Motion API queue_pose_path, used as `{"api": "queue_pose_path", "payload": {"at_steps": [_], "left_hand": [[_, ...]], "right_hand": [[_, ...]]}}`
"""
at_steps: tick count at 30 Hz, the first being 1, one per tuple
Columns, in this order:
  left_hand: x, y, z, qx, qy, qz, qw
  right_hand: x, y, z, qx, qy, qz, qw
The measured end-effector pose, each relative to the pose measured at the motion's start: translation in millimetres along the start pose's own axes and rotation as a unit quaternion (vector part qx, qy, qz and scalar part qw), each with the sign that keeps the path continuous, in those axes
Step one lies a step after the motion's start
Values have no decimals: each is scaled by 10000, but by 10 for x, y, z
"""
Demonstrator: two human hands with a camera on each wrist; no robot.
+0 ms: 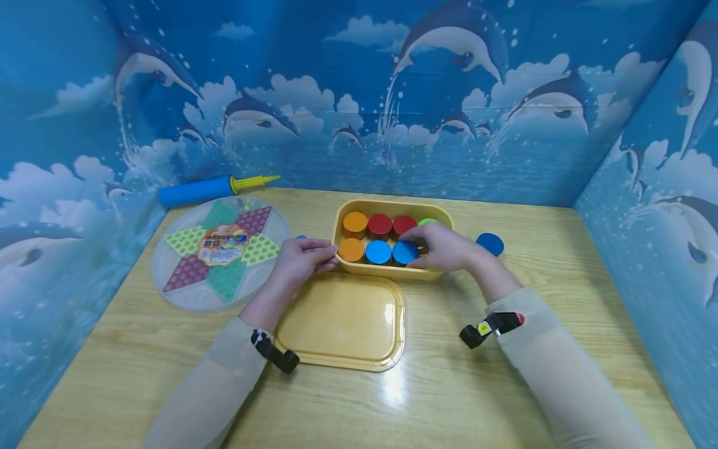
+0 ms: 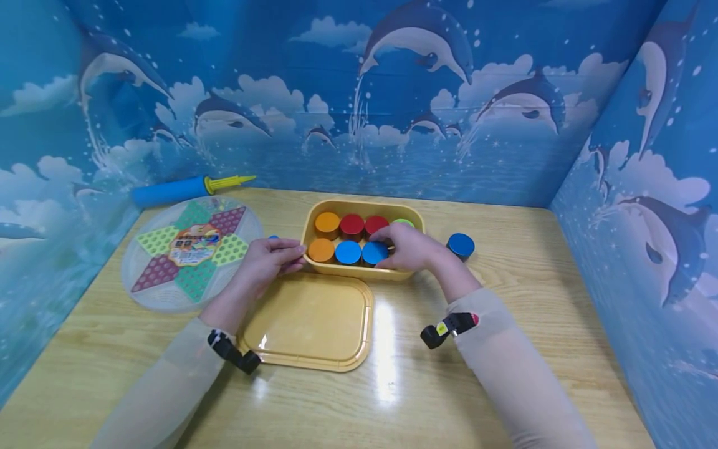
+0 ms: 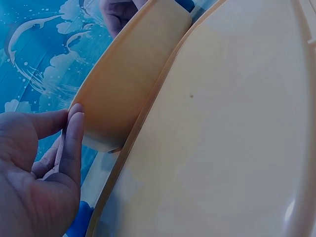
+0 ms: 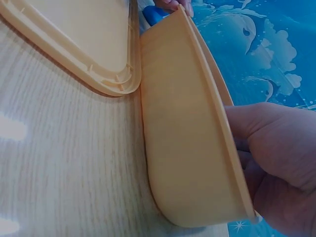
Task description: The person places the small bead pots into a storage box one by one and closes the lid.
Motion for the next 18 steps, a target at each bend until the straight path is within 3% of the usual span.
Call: {"api": "queue_pose_path", "payload": {"at_steps": [18], "left_hand": [[-4, -3, -2, -15, -76, 32, 10000]], "right_hand": [[-12, 5, -6, -45, -194, 14, 9998]]}}
Point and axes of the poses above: each hand's wrist, its own y-axis away from the middle knuckle, its own x-axis out of the back of the hand, z = x × y, the point moved 1 cm from there along -y, towards the middle knuckle, and after that the axes turned 11 degrees about y, right-handed, at the moved point
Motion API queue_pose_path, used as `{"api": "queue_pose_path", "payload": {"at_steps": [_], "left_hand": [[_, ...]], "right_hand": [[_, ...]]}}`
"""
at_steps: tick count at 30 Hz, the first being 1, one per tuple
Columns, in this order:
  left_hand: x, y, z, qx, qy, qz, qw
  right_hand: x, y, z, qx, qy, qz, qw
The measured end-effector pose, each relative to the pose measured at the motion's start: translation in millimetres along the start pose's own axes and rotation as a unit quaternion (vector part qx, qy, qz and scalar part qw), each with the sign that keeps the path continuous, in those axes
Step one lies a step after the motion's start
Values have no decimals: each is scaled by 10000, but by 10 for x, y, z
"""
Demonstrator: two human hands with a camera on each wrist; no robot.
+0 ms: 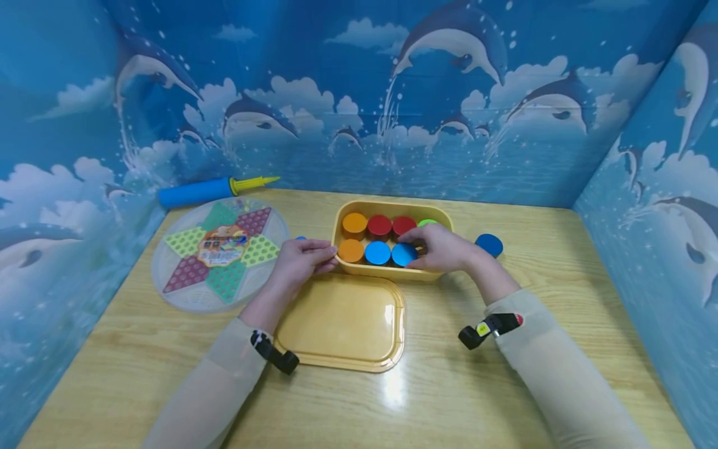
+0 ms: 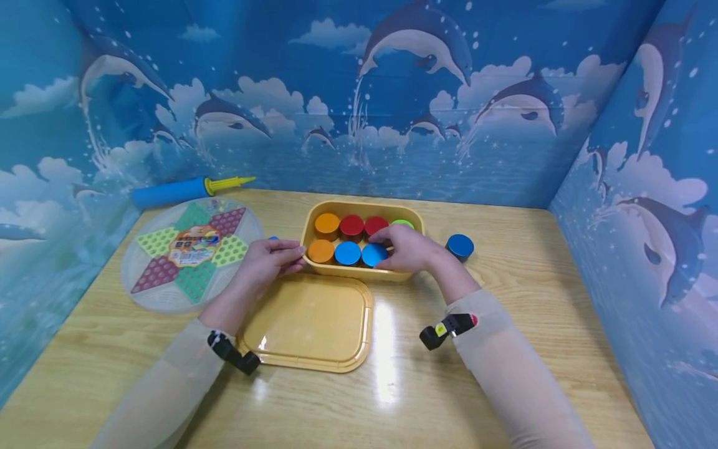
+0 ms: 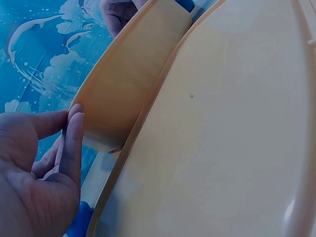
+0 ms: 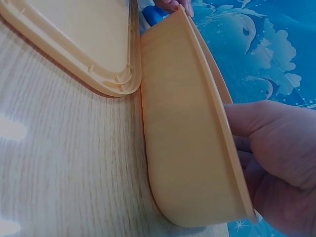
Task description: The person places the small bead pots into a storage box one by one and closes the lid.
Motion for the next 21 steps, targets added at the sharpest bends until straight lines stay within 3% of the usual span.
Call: {"api": "queue_pose_path", "payload": {"at_steps": [9, 21], "left_hand": [[-9, 9, -9, 18, 3, -29, 10000], [-7, 23, 5, -39, 0, -25, 10000]], "right_hand": [[41, 97, -10, -246, -352, -17, 9991], [260, 313, -6, -329, -603, 340, 9971]]}}
Point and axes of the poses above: each hand's wrist, its own y-axis away from the middle knuckle, its own x-axis out of the back of the hand, z = x × y, the point moved 1 cm from there along -y, towards the middle knuckle, and after that the axes turned 11 degrees about y, right-handed, at the moved point
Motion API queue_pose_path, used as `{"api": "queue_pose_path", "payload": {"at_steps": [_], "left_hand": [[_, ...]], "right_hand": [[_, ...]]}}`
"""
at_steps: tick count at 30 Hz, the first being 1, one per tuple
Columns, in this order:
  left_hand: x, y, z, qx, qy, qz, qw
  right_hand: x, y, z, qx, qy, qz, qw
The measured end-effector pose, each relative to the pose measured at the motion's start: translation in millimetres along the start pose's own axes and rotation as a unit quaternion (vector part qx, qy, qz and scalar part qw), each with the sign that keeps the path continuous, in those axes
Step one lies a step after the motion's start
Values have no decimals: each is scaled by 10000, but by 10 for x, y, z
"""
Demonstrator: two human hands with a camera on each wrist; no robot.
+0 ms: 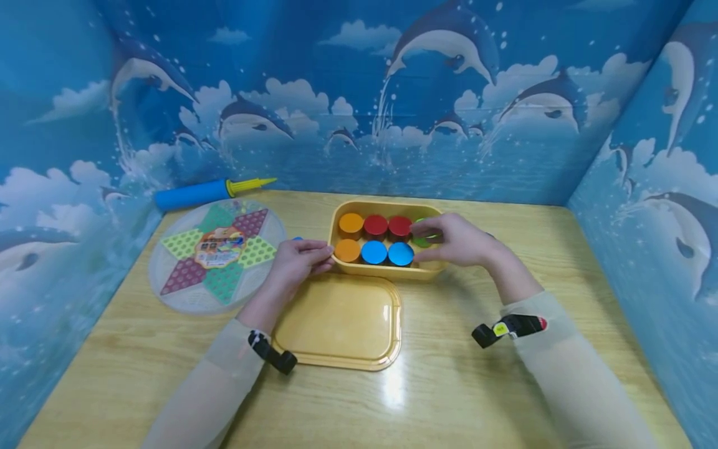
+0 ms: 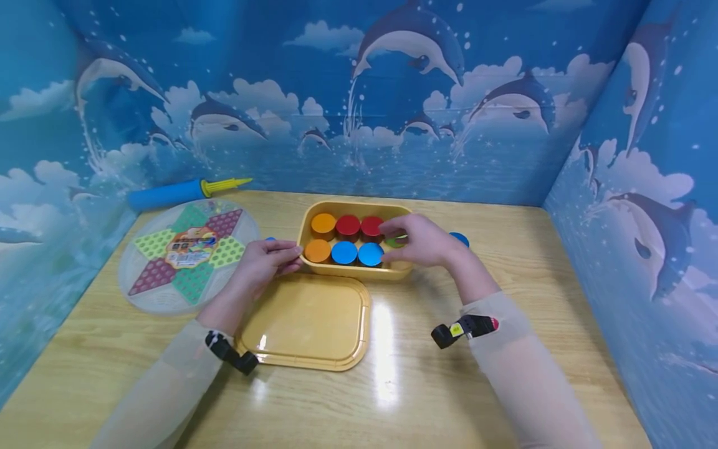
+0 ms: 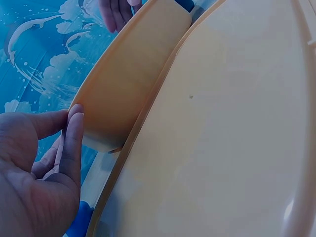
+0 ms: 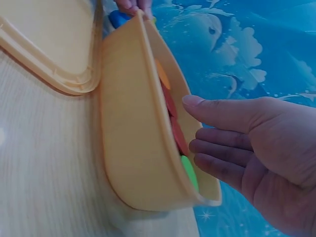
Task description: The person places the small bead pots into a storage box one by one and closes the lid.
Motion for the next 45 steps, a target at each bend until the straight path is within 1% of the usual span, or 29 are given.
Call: {"api": "queue_pose_path", "payload": {"at_steps": [7, 13, 20, 25, 31, 36, 41, 45], "left_hand": [[7, 1, 6, 34, -33, 47, 10000], [2, -4, 4, 39, -57, 45, 10000], [-2, -12, -2, -16, -63, 20, 10000], [2, -19, -6, -18, -33, 42, 10000], [1, -26, -9, 21, -24, 56, 10000], [-3, -17, -1, 13, -64, 59, 10000], [-8, -10, 8, 26, -107, 107, 9999], [-4, -13, 0, 37, -125, 97, 9999]], "right_hand": [[134, 136, 54, -58, 105, 306, 9995], [244, 304, 142, -150, 191, 616, 9978], [427, 540, 306, -503, 290, 993, 9934], [509, 672, 486, -735, 358, 1034, 9913], [472, 743, 721, -1088, 336, 960, 9888], [376, 738, 907, -1225, 335, 874, 9880], [274, 715, 1047, -1238, 289, 755, 9890], [212, 702, 1116, -1170, 271, 786, 9896]]}}
Point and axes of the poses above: each hand's wrist, its own y-axis away from the middle knuckle, its own x-axis out of the back of the hand, z = x × y, the point moved 1 cm from there along -y, towards the middle knuckle, and after that the axes turned 11 degrees about y, right-handed, at the moved point
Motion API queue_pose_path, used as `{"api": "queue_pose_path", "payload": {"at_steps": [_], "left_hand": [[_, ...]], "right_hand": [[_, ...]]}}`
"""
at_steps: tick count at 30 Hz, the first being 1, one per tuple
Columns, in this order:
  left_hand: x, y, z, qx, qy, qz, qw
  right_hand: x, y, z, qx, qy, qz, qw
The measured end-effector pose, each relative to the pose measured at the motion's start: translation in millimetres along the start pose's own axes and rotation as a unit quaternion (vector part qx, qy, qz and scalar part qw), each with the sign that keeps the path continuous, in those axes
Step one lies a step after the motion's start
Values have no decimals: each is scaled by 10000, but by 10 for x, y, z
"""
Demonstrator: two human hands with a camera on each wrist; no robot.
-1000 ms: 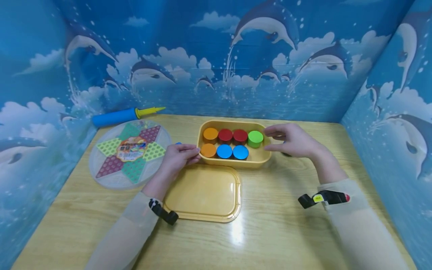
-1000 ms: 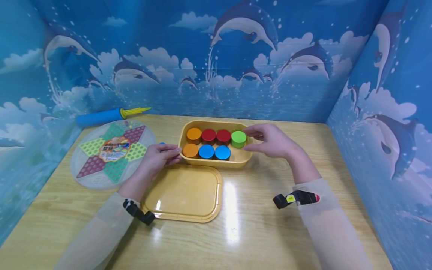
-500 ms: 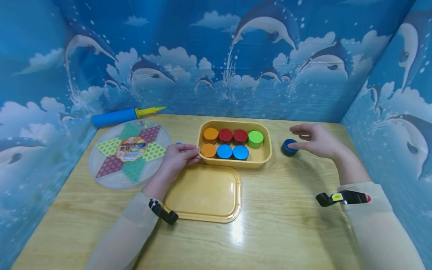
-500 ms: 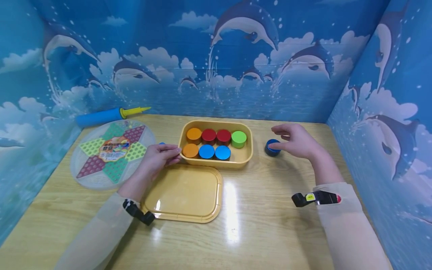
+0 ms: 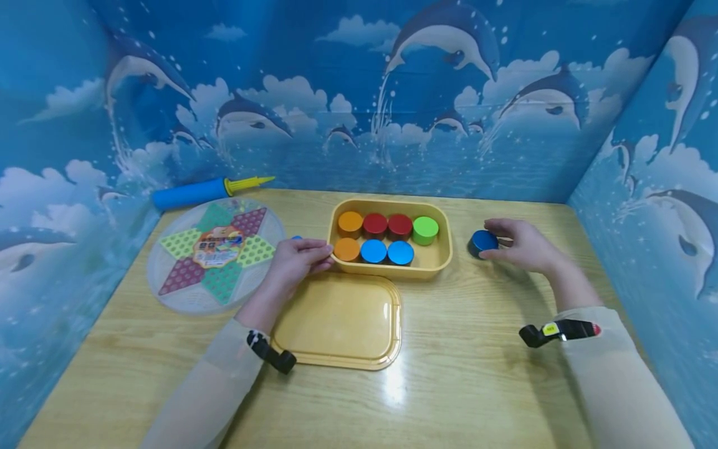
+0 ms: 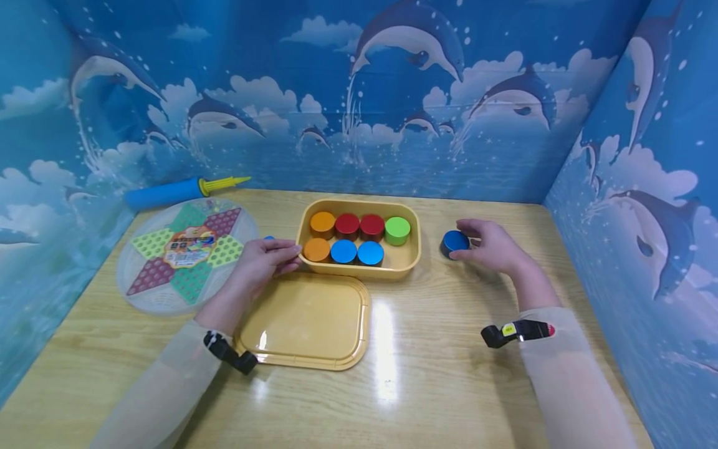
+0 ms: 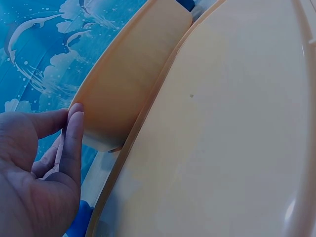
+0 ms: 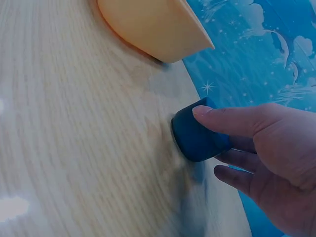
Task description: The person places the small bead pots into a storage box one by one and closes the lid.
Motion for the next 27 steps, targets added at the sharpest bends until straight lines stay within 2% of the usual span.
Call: {"api": "queue_pose_path", "payload": {"at_steps": [7, 13, 21, 27], "left_hand": [[2, 10, 1, 21, 80, -10, 10000], [7, 8, -3, -66, 114, -39, 9999], [9, 6, -1, -66, 137, -45, 9999], [1, 18, 7, -60, 163, -88, 9998]], "right_hand": [[-70, -13, 24, -33, 44, 48, 10000], [-12, -3, -39, -11, 44, 229, 9997], [157, 9, -385, 137, 32, 445, 9989], [182, -5, -647, 445, -44, 297, 9986]]}}
Point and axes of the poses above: each hand's wrist, its own y-axis away from the middle knuckle, its own x-axis out of the back of the hand, z = x × y, the point moved 1 cm from there along -y, towards the middle knuckle, and after that the axes turned 11 degrees about y, right-handed, at the moved point
